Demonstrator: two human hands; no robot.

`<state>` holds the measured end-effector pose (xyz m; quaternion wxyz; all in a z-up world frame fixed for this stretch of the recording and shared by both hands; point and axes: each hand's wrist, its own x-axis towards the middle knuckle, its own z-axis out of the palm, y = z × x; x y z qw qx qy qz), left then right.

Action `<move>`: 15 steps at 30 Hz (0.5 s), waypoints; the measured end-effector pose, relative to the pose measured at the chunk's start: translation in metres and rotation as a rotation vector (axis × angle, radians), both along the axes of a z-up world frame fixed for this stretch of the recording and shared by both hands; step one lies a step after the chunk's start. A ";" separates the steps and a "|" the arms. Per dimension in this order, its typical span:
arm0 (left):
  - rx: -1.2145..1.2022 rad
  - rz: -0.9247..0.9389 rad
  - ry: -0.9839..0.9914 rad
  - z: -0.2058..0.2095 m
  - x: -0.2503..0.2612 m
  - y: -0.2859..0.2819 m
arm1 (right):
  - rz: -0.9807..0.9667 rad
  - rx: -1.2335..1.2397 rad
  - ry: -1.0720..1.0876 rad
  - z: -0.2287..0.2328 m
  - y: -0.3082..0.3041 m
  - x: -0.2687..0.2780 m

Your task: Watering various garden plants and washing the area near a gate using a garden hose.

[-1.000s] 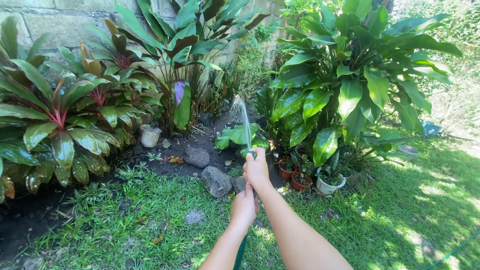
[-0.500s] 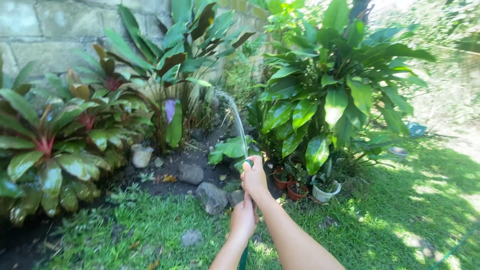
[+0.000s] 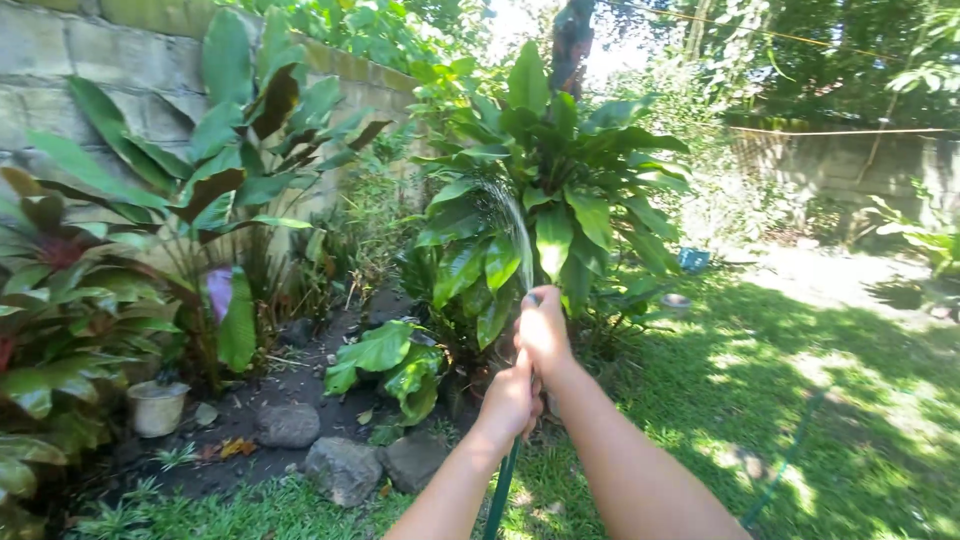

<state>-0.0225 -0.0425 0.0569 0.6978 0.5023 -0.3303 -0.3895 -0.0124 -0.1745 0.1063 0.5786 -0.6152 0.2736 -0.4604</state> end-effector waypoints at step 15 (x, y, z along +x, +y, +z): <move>0.026 -0.182 0.290 0.067 -0.031 -0.033 | 0.280 0.031 0.161 0.084 -0.021 -0.031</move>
